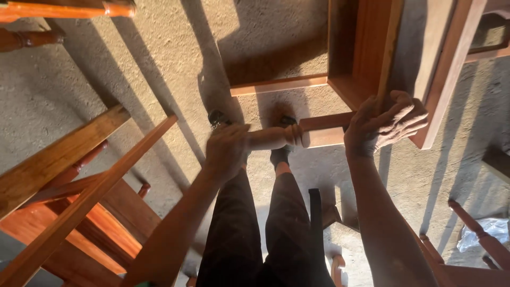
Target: Sanding the wooden legs and frame of a stool using sandpaper.
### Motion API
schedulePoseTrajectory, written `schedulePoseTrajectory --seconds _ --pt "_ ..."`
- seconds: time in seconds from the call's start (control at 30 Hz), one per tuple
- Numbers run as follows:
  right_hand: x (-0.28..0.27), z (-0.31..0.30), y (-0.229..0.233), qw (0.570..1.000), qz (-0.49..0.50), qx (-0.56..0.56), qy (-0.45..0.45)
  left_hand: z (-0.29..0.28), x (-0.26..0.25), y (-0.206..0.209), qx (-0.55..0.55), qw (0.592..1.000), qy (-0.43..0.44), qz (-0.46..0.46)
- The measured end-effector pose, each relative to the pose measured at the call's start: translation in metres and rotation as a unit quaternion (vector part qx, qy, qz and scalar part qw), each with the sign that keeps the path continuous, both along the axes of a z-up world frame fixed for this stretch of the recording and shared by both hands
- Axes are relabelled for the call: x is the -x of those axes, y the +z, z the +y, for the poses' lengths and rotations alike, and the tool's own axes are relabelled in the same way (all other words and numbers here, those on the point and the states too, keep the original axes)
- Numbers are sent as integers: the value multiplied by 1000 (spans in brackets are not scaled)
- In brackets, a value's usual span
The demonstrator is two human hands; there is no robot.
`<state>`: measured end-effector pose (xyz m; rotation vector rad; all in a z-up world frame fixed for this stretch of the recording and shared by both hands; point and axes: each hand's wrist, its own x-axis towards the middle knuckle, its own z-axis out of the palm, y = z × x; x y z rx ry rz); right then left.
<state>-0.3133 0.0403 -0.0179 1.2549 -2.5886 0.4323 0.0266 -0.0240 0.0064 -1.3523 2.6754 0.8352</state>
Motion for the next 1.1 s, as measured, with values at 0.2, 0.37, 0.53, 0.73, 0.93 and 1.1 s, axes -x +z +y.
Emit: schedulePoseTrajectory --seconds 0.2,0.37,0.53,0.73,0.93,1.1 --pt "3 -3 1 1000 15 -8 19 -29 -10 40 -260 952 -11 -162" --pt "1 1 -2 1000 0 -13 6 -39 -86 56 -39 991 -38 -126" --pt "7 -3 -8 992 86 1 88 -78 -24 35 -342 896 -106 -263" --pt "20 27 -43 990 117 -32 71 -52 -65 39 -237 971 27 -25" --pt "17 8 -29 998 69 -9 7 -53 -49 -14 -281 913 -197 -220" --pt "7 8 -23 1000 10 -14 -13 -73 -41 43 -337 934 15 -117"
